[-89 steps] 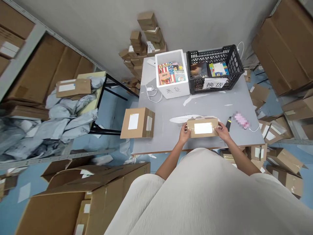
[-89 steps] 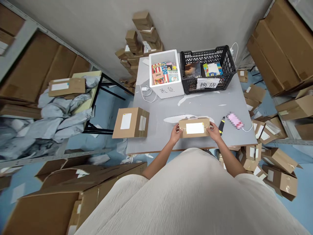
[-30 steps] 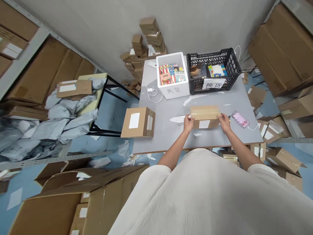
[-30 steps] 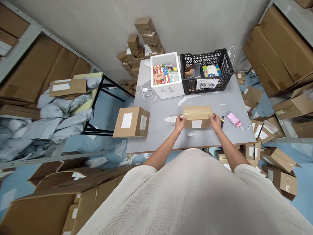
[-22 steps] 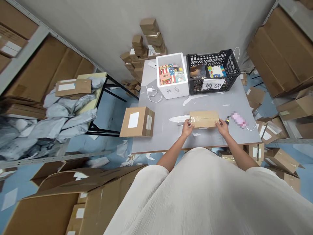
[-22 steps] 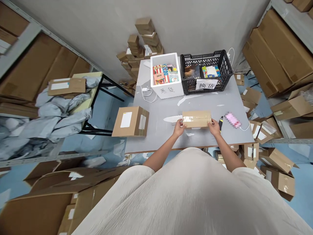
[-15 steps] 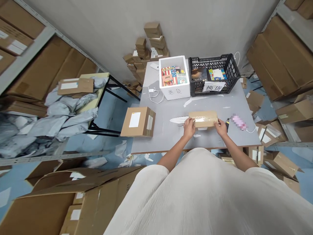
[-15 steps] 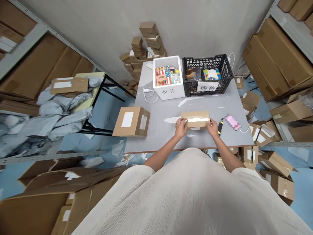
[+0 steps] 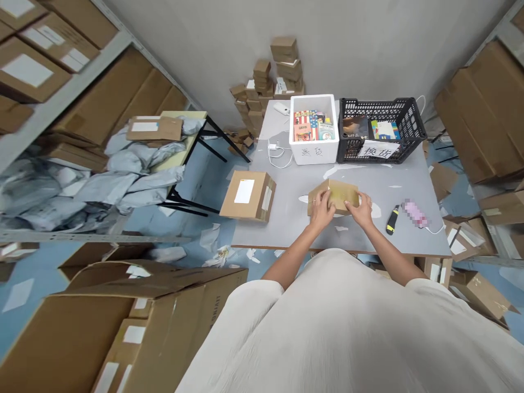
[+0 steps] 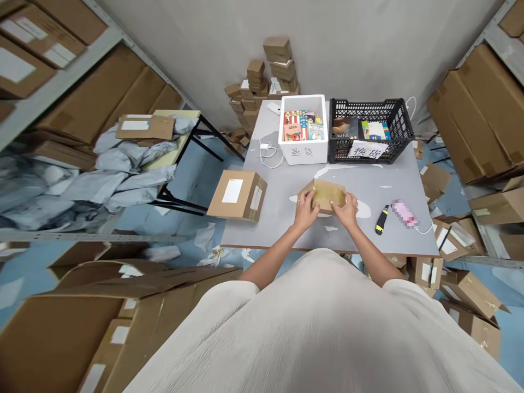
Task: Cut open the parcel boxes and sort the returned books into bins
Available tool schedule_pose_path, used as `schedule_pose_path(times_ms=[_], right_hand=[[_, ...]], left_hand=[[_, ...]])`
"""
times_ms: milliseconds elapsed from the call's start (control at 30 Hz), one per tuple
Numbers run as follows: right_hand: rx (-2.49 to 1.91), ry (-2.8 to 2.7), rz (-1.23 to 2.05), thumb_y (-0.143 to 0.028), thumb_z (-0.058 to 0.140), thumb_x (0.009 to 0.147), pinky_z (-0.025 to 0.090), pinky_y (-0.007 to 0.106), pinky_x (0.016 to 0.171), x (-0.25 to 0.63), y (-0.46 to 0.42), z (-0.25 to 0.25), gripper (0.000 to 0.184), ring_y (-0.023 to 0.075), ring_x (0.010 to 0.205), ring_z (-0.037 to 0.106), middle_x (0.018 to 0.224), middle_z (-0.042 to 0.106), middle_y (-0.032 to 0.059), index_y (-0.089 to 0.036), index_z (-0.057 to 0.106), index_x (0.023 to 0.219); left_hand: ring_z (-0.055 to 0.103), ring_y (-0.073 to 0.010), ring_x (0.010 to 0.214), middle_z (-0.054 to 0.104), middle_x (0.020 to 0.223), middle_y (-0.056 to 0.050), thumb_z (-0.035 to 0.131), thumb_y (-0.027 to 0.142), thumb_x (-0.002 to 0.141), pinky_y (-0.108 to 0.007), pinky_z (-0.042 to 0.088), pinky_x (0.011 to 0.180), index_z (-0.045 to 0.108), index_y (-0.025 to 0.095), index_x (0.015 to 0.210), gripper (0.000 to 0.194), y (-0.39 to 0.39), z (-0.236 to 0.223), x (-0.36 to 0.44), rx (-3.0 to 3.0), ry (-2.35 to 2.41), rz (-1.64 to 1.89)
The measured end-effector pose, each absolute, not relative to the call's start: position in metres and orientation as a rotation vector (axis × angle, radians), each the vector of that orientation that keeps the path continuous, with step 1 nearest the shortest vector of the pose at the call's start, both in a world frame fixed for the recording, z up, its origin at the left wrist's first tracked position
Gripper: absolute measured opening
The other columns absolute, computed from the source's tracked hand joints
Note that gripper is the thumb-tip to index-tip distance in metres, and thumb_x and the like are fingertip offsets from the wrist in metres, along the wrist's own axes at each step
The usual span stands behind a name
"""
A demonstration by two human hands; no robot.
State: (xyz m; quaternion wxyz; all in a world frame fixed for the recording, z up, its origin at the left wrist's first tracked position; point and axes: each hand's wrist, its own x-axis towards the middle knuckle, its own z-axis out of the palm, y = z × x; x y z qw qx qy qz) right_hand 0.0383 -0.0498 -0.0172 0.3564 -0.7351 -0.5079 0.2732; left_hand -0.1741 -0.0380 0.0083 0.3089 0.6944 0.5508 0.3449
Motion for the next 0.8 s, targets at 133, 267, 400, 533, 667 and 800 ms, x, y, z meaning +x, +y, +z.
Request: schedule_pose_path(times_ms=[133,267,400,533,667,800], right_hand=[[-1.870,-1.272,0.874,-0.071,0.077,0.083,0.050,0.053,0.119,0.016,-0.047,-0.023,0.084,0.0367,0.139,0.061,0.152,0.065,0.0152,-0.026,0.062,0.152],[-1.762,-1.303,1.011,-0.068,0.072,0.090,0.056,0.046,0.112,-0.010,-0.045,-0.019,0.067,0.0326,0.128,0.070,0.141,0.076,0.0117,-0.027,0.069,0.143],[-1.758,-1.321,0.972,-0.066,0.067,0.092,0.055,0.047,0.113,-0.008,-0.046,-0.012,0.064,0.0326,0.128,0.069,0.140,0.076,0.0112,-0.026,0.071,0.142],[-1.787,-1.308,0.879,-0.065,0.063,0.093,0.054,0.047,0.114,0.026,-0.047,-0.004,0.064,0.0329,0.130,0.067,0.138,0.076,0.0123,-0.024,0.070,0.142],[-1.825,-1.280,0.750,-0.063,0.060,0.095,0.052,0.048,0.116,0.072,-0.049,0.002,0.063,0.0339,0.132,0.065,0.139,0.075,0.0138,-0.023,0.071,0.143],[-1.889,-1.235,0.638,-0.060,0.060,0.095,0.051,0.050,0.117,0.118,-0.055,0.002,0.062,0.0351,0.131,0.064,0.136,0.076,0.0151,-0.022,0.072,0.142]], left_hand=[[0.054,-0.0334,0.146,0.056,0.154,-0.015,0.062,0.024,0.102,-0.049,0.042,0.128,0.066,0.027,0.155,0.054,-0.041,0.003,-0.214,1.793,1.493,0.936],[0.054,-0.0324,0.146,0.056,0.155,-0.015,0.061,0.025,0.104,-0.048,0.041,0.129,0.064,0.029,0.158,0.054,-0.044,-0.002,-0.236,1.699,1.548,0.960],[0.053,-0.0334,0.147,0.056,0.155,-0.015,0.063,0.026,0.104,-0.049,0.041,0.129,0.063,0.029,0.160,0.057,-0.040,-0.004,-0.232,1.687,1.518,0.977],[0.053,-0.0326,0.147,0.054,0.157,-0.014,0.061,0.028,0.105,-0.048,0.044,0.127,0.061,0.030,0.162,0.057,-0.031,-0.002,-0.201,1.713,1.421,0.964],[0.052,-0.0343,0.145,0.049,0.161,-0.015,0.060,0.030,0.107,-0.051,0.045,0.126,0.064,0.029,0.159,0.053,-0.022,-0.003,-0.151,1.790,1.299,0.901],[0.052,-0.0383,0.145,0.047,0.160,-0.019,0.061,0.031,0.107,-0.055,0.050,0.120,0.060,0.029,0.163,0.057,-0.015,-0.009,-0.101,1.850,1.215,0.763]])
